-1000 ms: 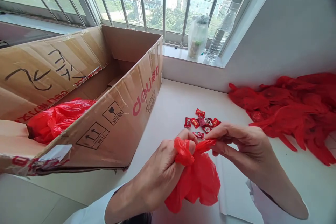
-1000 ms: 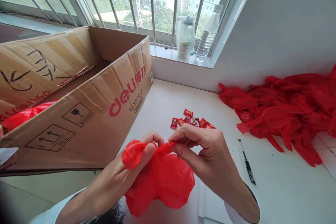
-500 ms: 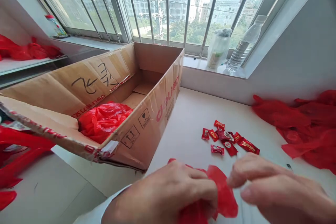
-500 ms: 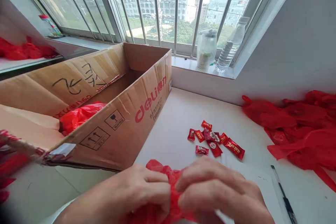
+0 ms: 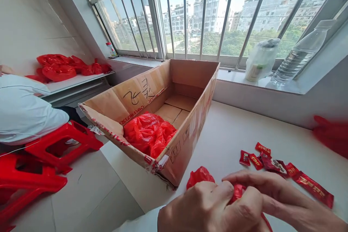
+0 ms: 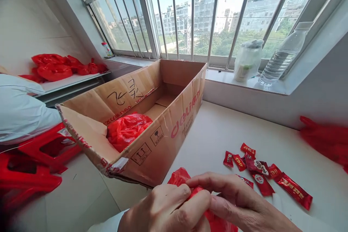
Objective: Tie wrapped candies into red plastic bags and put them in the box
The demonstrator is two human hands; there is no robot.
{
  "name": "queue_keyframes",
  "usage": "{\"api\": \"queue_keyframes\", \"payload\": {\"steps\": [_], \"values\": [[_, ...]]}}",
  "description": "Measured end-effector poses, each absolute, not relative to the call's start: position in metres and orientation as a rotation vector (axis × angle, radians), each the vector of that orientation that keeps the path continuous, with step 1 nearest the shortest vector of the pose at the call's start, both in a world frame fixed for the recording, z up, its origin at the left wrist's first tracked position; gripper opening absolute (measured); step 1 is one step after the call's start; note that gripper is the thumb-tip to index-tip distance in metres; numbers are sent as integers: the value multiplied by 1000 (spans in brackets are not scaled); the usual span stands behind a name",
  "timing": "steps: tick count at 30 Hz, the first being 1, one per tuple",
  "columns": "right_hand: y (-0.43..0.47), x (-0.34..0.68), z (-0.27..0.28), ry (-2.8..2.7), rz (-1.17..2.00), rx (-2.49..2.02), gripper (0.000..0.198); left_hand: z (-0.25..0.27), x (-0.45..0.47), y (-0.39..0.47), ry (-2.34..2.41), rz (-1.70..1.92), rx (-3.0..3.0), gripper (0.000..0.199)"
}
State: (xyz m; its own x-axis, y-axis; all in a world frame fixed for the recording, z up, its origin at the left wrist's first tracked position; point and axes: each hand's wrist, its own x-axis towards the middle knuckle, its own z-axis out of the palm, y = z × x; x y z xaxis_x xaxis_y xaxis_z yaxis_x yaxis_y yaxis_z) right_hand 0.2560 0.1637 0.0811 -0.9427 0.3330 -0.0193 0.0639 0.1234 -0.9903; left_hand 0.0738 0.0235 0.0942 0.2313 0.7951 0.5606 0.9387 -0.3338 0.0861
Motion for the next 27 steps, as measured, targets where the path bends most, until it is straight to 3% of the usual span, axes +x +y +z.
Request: {"api": "queue_keyframes", "payload": {"steps": [2, 6, 11, 15, 22, 25, 27], "values": [[165, 249, 86, -2119, 1909, -402, 27, 101, 70, 27, -1469, -730, -2305, 32], [171, 239, 105, -2254, 1586, -367, 8, 116, 67, 33, -1298, -790, -2209, 13], [182, 253, 115, -2380, 1421, -112, 16, 122, 63, 30, -1267, -813, -2340, 9], [210, 282, 89, -2394, 1239, -414, 18, 101, 56, 17, -1317, -772, -2358, 11], [240, 319, 25, -2630, 1150, -891, 40, 6, 54, -8, -1562, -996, -2287, 19], [215, 310, 28, -2727, 777, -868, 50, -16, 53, -12, -1570, -1062, -2298, 24], [189, 296, 33, -2795, 550, -661, 77, -23, 51, -13, -1568, -1119, -2326, 27]]}}
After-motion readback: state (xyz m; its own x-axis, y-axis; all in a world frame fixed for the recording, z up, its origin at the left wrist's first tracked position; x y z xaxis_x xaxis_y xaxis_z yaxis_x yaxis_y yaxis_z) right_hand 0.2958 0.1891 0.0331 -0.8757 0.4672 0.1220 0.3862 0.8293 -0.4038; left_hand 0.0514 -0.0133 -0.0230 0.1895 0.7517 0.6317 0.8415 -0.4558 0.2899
